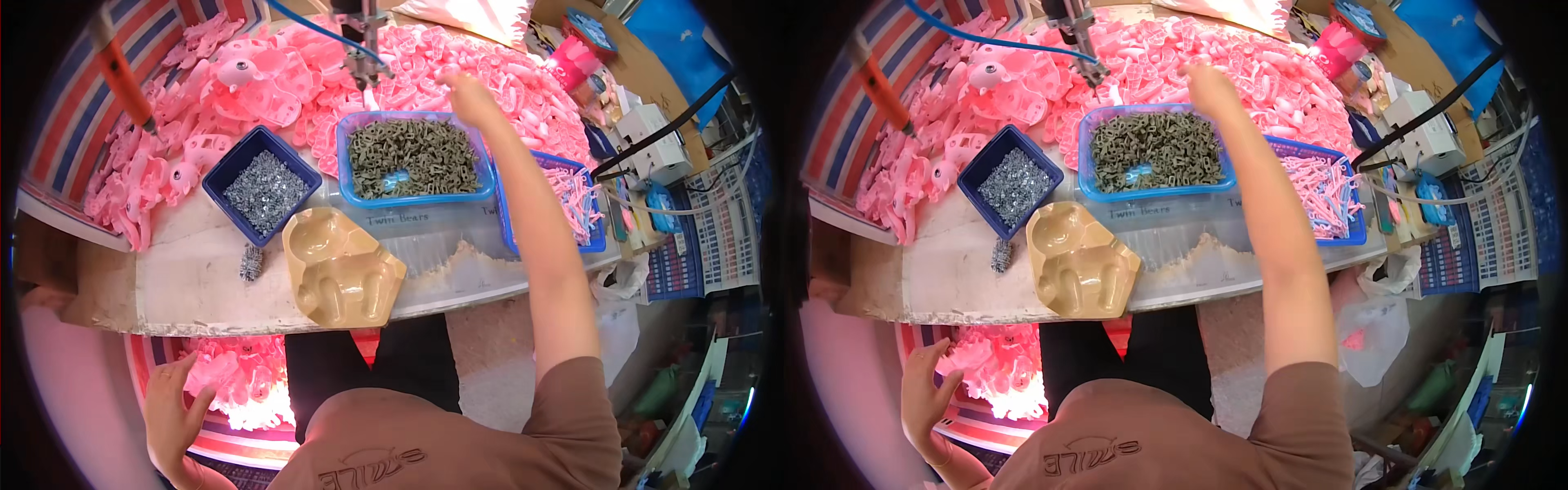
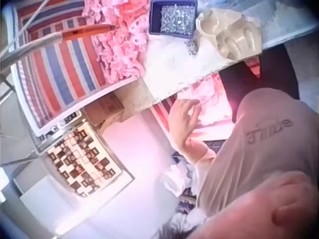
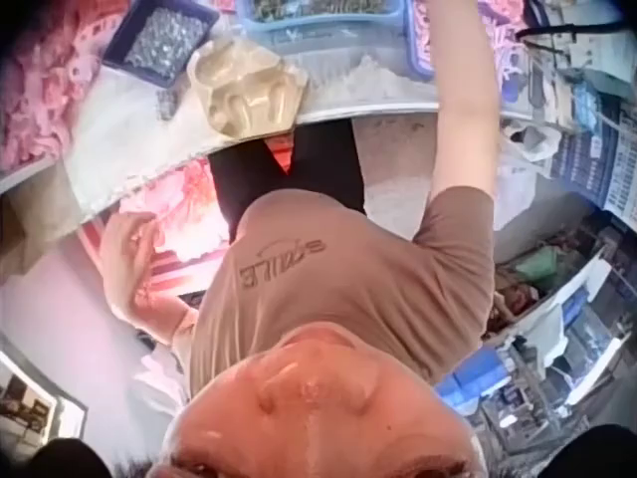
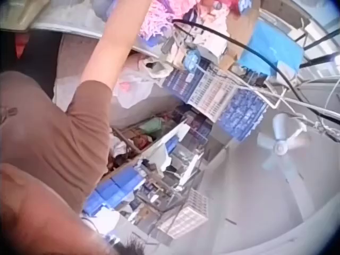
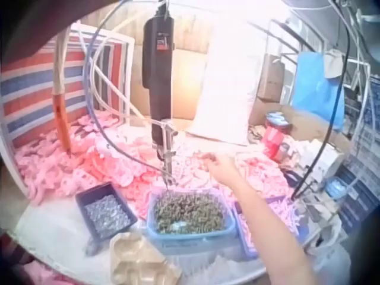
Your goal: Assembling pink plastic pig toys by attaching components and using a pneumatic screwdriver.
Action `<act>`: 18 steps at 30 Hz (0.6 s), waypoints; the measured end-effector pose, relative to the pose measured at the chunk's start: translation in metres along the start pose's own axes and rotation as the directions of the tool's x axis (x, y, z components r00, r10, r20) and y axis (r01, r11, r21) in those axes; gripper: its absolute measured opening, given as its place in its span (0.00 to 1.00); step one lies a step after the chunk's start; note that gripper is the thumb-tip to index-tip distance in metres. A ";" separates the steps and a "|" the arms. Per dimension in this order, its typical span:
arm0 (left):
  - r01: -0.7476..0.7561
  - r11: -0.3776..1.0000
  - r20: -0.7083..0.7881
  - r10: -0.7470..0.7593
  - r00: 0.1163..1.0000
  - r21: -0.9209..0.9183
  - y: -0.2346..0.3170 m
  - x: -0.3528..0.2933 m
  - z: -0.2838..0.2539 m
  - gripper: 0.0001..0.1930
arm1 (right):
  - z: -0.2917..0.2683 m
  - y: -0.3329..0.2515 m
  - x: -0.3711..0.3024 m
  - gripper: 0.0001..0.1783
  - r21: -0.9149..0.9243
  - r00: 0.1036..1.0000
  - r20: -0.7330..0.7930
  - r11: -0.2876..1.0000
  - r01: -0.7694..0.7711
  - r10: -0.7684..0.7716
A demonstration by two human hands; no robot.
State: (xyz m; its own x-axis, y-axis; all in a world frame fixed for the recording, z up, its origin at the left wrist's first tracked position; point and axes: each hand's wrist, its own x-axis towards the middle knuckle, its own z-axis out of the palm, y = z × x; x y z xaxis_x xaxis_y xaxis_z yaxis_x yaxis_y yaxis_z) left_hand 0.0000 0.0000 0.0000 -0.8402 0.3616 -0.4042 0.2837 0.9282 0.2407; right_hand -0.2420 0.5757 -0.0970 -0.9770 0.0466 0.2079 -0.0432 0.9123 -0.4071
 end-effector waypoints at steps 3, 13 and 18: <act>-0.062 0.996 -0.256 0.046 0.966 -0.058 -0.004 0.009 0.019 0.24 | 0.021 0.004 -0.003 0.15 -0.331 0.998 -0.040 0.943 0.035 -0.051; -0.426 0.899 -0.280 0.386 0.879 -0.097 0.055 0.079 0.027 0.19 | -0.018 -0.002 -0.044 0.09 -0.393 0.950 -0.085 0.886 0.246 -0.301; -0.547 0.825 -0.415 0.452 0.790 -0.142 0.119 0.119 0.049 0.24 | -0.025 -0.082 -0.121 0.09 0.302 0.992 0.099 0.952 0.046 -0.079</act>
State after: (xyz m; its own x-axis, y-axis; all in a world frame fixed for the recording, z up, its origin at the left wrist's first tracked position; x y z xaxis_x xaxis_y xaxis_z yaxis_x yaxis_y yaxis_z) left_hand -0.0438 0.1576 -0.0623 -0.7268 0.6689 0.1558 0.6281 0.5556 0.5448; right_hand -0.1148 0.5058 -0.0668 -0.9865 -0.0662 0.1501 -0.1486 0.7481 -0.6467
